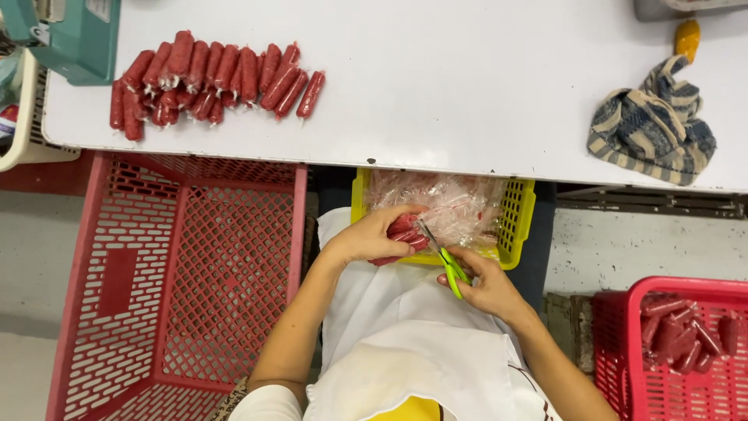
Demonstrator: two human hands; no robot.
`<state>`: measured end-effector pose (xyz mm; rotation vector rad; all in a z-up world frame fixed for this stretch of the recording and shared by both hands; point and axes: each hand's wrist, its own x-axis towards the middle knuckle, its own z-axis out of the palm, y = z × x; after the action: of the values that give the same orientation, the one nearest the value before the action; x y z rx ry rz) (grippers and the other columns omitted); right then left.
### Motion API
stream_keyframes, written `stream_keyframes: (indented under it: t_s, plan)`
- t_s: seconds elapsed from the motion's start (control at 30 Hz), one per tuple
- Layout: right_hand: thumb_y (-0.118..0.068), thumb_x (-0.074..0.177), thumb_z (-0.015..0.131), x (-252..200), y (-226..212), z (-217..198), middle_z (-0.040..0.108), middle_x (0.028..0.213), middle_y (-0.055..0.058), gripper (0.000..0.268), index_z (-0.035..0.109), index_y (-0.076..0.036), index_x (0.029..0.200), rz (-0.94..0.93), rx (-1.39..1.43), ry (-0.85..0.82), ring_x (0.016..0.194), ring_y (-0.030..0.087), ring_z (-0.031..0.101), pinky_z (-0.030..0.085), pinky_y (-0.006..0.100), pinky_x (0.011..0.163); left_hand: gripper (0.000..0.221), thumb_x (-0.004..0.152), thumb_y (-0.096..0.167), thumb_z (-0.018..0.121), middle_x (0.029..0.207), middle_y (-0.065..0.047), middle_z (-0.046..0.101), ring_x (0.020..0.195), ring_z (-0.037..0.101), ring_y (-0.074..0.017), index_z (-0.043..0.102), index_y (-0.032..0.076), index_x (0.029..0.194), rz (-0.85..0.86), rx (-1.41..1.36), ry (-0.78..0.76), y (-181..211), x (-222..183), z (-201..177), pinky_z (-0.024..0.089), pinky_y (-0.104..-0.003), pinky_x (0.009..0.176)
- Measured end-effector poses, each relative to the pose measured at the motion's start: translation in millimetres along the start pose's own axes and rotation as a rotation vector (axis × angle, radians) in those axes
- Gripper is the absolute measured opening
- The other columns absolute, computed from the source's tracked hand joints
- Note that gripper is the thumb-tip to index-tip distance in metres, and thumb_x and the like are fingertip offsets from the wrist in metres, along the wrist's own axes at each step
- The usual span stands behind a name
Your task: Using scissors to cut and separate individual sausages from a linked cluster in a food production environment.
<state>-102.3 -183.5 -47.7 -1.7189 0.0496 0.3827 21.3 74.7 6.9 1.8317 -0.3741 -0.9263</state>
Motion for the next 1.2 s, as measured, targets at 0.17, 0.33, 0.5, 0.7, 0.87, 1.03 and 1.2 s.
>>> stream_keyframes:
  t_s: [0.17, 0.33, 0.5, 0.7, 0.87, 1.03, 1.2]
  plan:
    - [-0.001, 0.078, 0.086, -1, 6, -3, 0.081, 0.105, 0.021, 0.059, 0.066, -0.001, 0.134, 0.056, 0.004, -0.023, 0.095, 0.02, 0.073, 0.06, 0.038, 0.086, 0.078, 0.071, 0.03, 0.079, 0.138, -0.018, 0.066, 0.133, 0.056, -0.0427, 0.057, 0.023, 0.146, 0.0, 0.143, -0.077, 10, -2, -4, 0.042, -0.052, 0.113]
    - [0.0, 0.08, 0.084, -5, 15, -5, 0.077, 0.083, 0.013, 0.056, 0.066, -0.001, 0.133, 0.095, 0.078, -0.045, 0.077, 0.014, 0.068, 0.059, 0.032, 0.075, 0.079, 0.071, 0.031, 0.078, 0.14, -0.018, 0.065, 0.135, 0.055, -0.0421, 0.057, 0.021, 0.146, 0.007, 0.112, -0.072, 2, 2, -4, 0.041, -0.051, 0.114]
    - [0.006, 0.08, 0.084, -5, 29, 0, 0.071, 0.075, 0.009, 0.059, 0.064, 0.0, 0.135, 0.137, 0.221, -0.075, 0.072, 0.013, 0.067, 0.057, 0.027, 0.073, 0.08, 0.071, 0.032, 0.078, 0.141, -0.017, 0.064, 0.137, 0.053, -0.0413, 0.056, 0.019, 0.147, 0.02, 0.085, -0.076, -3, 6, 0, 0.039, -0.051, 0.115]
    - [0.005, 0.082, 0.082, 0, 8, -2, 0.065, 0.071, 0.008, 0.058, 0.062, 0.0, 0.136, 0.098, 0.253, -0.071, 0.065, 0.011, 0.064, 0.054, 0.024, 0.063, 0.082, 0.071, 0.034, 0.079, 0.143, -0.014, 0.063, 0.136, 0.053, -0.0406, 0.054, 0.024, 0.149, 0.02, 0.104, -0.08, -14, 15, 4, 0.04, -0.051, 0.115]
    - [0.007, 0.081, 0.081, -8, 59, -12, 0.065, 0.068, 0.011, 0.06, 0.058, 0.003, 0.137, 0.106, 0.318, -0.069, 0.058, 0.013, 0.065, 0.053, 0.023, 0.055, 0.083, 0.072, 0.029, 0.078, 0.144, -0.018, 0.062, 0.137, 0.052, -0.0446, 0.053, 0.023, 0.151, 0.027, 0.066, -0.08, -3, 11, 5, 0.039, -0.053, 0.116]
    - [0.006, 0.079, 0.084, -7, 28, -5, 0.066, 0.072, 0.012, 0.061, 0.06, 0.002, 0.136, 0.035, 0.273, -0.054, 0.064, 0.013, 0.064, 0.053, 0.025, 0.061, 0.083, 0.071, 0.03, 0.078, 0.143, -0.018, 0.062, 0.135, 0.053, -0.044, 0.052, 0.025, 0.15, 0.05, 0.037, -0.079, 1, 13, 11, 0.04, -0.052, 0.114]
    - [0.007, 0.077, 0.085, -3, 18, -1, 0.067, 0.075, 0.013, 0.065, 0.061, 0.001, 0.137, -0.018, 0.278, -0.006, 0.068, 0.015, 0.066, 0.055, 0.027, 0.066, 0.086, 0.07, 0.03, 0.079, 0.141, -0.019, 0.064, 0.133, 0.055, -0.0439, 0.051, 0.028, 0.151, 0.068, 0.06, -0.104, -6, 22, 19, 0.042, -0.051, 0.114]
